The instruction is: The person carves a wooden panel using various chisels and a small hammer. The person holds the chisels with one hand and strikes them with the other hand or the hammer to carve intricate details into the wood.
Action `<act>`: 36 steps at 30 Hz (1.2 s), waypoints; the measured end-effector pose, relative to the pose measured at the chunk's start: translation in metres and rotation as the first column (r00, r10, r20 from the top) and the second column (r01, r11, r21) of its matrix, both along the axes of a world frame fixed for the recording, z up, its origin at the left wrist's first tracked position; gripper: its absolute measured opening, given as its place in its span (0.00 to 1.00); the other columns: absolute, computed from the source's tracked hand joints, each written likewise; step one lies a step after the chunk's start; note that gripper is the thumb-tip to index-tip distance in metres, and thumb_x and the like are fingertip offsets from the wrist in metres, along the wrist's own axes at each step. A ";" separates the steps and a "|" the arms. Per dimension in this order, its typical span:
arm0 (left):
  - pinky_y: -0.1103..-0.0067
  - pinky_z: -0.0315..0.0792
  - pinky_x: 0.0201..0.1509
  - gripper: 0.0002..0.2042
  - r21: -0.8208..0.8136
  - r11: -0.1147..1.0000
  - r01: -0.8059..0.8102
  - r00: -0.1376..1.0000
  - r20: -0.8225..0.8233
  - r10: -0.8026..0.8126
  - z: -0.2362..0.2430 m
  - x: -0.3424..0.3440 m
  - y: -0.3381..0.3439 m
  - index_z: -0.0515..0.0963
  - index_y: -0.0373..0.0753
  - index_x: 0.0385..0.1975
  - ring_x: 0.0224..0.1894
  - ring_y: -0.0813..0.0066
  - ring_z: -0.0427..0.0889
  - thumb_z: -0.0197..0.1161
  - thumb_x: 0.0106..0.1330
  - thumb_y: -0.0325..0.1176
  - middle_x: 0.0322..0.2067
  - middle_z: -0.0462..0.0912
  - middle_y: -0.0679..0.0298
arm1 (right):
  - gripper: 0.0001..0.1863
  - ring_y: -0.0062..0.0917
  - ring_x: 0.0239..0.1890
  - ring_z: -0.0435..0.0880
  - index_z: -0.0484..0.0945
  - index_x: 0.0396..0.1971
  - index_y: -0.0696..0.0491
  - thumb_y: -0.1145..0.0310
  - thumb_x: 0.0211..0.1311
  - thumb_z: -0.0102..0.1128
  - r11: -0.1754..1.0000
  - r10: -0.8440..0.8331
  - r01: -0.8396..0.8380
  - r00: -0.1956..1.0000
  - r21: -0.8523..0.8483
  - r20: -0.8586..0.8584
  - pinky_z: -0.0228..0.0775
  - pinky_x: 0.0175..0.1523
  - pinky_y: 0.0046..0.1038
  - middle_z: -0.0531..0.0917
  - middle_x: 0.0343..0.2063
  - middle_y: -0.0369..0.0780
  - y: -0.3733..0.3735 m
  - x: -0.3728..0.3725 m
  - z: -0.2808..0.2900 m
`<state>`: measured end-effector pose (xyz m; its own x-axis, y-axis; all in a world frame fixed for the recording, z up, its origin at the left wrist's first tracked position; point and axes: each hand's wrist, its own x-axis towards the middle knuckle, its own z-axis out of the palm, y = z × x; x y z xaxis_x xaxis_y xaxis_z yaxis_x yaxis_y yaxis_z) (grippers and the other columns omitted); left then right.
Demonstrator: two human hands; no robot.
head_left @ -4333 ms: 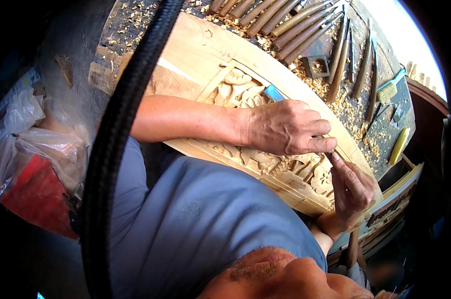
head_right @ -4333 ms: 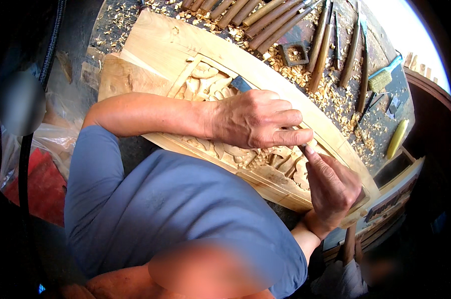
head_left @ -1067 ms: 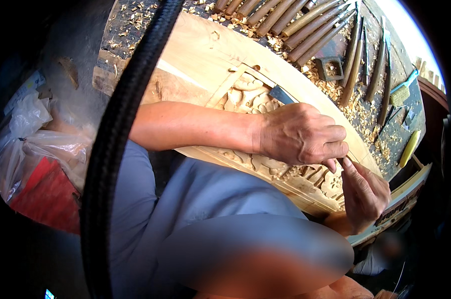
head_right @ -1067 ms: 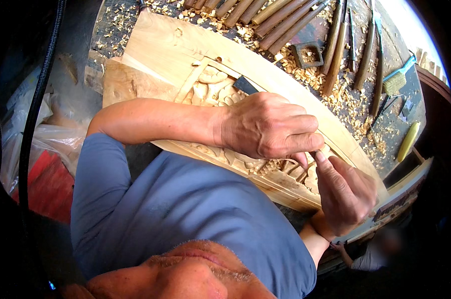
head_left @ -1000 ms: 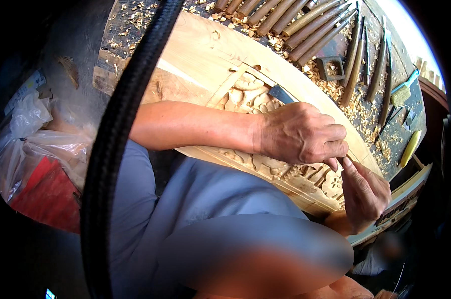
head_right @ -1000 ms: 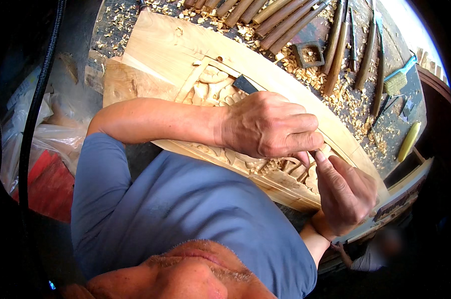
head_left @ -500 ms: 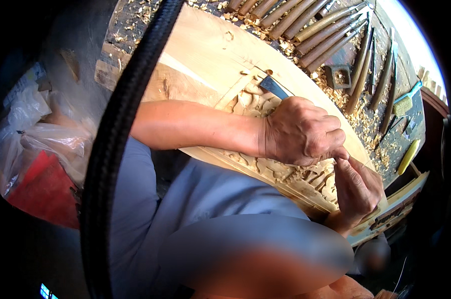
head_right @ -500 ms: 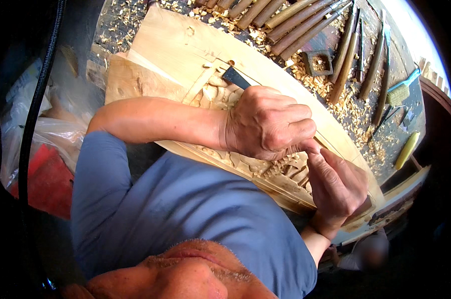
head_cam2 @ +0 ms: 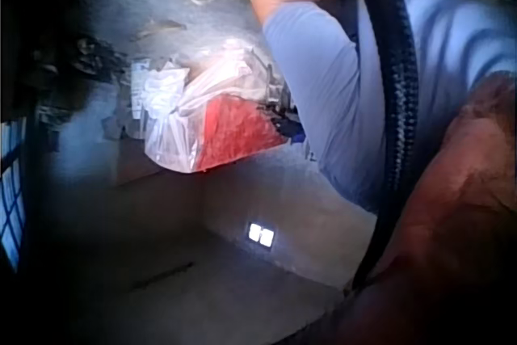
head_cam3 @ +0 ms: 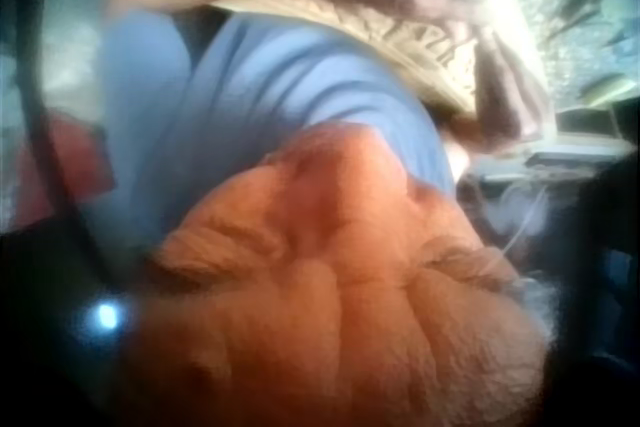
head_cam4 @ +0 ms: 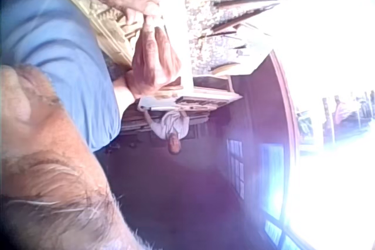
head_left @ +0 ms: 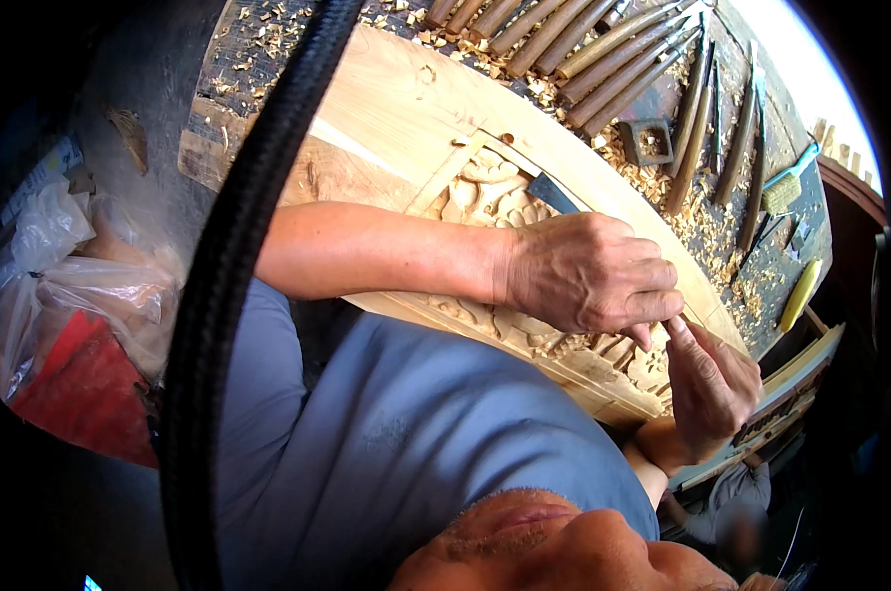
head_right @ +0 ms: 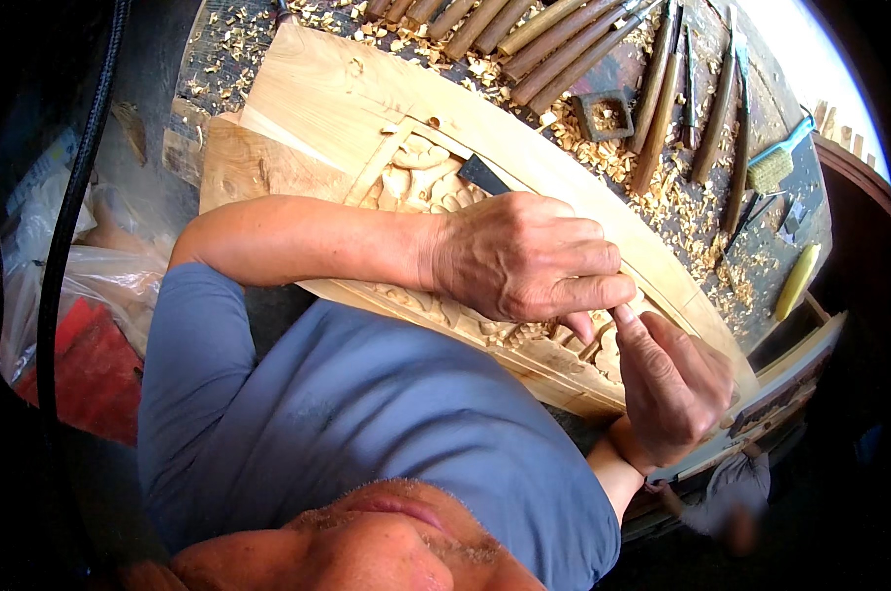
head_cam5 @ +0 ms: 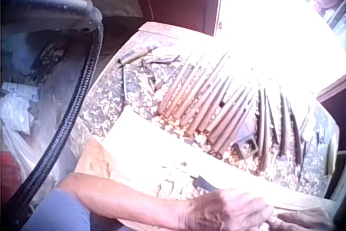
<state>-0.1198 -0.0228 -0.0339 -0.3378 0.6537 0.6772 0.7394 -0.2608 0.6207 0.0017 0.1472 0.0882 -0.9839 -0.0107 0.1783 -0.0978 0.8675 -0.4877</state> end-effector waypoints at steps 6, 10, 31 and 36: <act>0.73 0.76 0.26 0.20 -0.092 0.995 -0.043 0.999 -0.017 0.041 0.003 0.000 -0.004 0.80 0.42 0.40 0.28 0.73 0.81 0.74 0.63 0.52 0.29 0.75 0.68 | 0.13 0.32 0.22 0.86 0.95 0.37 0.57 0.81 0.48 0.83 1.000 0.011 -0.011 1.000 0.009 0.003 0.74 0.29 0.28 0.87 0.24 0.44 -0.003 -0.003 -0.003; 0.73 0.75 0.25 0.19 -0.096 0.993 -0.067 0.998 -0.010 0.066 0.004 -0.001 -0.005 0.78 0.43 0.33 0.26 0.72 0.81 0.73 0.65 0.53 0.27 0.74 0.68 | 0.12 0.32 0.22 0.86 0.94 0.37 0.57 0.80 0.50 0.83 1.000 0.015 -0.014 1.000 0.008 -0.017 0.74 0.29 0.27 0.87 0.24 0.44 -0.006 -0.003 -0.004; 0.72 0.71 0.27 0.26 -0.131 0.977 -0.166 0.986 0.010 0.168 0.007 0.000 -0.013 0.75 0.45 0.29 0.24 0.70 0.79 0.66 0.69 0.64 0.26 0.73 0.68 | 0.12 0.33 0.24 0.89 0.93 0.37 0.57 0.81 0.50 0.83 0.999 0.023 -0.021 0.999 -0.048 0.031 0.78 0.31 0.28 0.90 0.25 0.46 -0.008 -0.009 -0.014; 0.70 0.73 0.31 0.28 -0.070 0.997 -0.029 0.999 0.026 0.031 0.002 0.000 -0.004 0.80 0.42 0.44 0.31 0.67 0.80 0.69 0.63 0.63 0.33 0.75 0.65 | 0.19 0.33 0.25 0.90 0.95 0.42 0.57 0.83 0.45 0.82 0.998 0.037 -0.034 0.997 -0.045 0.071 0.78 0.31 0.28 0.90 0.26 0.47 0.012 -0.001 -0.006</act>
